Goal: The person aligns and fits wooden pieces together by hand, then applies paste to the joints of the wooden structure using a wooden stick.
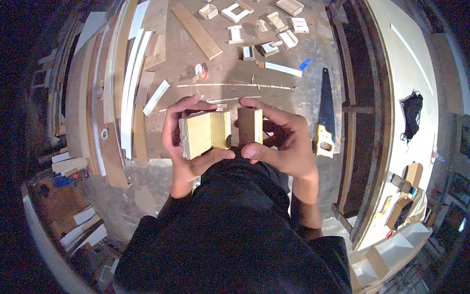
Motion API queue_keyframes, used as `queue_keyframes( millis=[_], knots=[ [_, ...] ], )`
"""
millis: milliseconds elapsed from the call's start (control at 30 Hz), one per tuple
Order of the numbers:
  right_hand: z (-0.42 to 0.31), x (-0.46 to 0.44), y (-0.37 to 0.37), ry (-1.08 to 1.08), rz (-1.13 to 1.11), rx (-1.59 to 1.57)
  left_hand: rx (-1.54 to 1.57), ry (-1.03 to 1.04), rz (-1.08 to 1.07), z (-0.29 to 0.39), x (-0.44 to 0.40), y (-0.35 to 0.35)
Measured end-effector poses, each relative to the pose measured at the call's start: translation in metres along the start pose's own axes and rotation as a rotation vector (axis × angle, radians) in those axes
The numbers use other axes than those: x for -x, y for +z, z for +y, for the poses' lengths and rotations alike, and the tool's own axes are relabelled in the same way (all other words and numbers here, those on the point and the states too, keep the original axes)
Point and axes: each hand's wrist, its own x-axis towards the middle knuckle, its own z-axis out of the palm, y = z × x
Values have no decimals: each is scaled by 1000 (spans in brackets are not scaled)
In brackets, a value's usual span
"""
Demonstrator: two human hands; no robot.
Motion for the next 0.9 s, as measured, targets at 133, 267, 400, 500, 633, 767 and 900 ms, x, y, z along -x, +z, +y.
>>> queue_keyframes(
  millis=[133,267,400,500,633,767,900],
  knots=[
    [-6,-2,8,91,85,-4,-76,-24,40,4,5,8],
    [-7,-4,10,91,107,58,-108,-34,-3,3,6,7],
    [-7,-3,9,127,127,46,-27,-103,-17,-1,7,6],
    [-7,-3,6,126,144,-6,181,-268,-77,-11,9,0],
    [-12,-1,-1,171,115,-6,411,-441,-24,-6,10,0],
    [-16,2,-16,275,53,4,382,-420,-90,-1,4,-5],
    [3,2,-27,136,-17,32,413,-365,-146,0,5,-7]
  ],
)
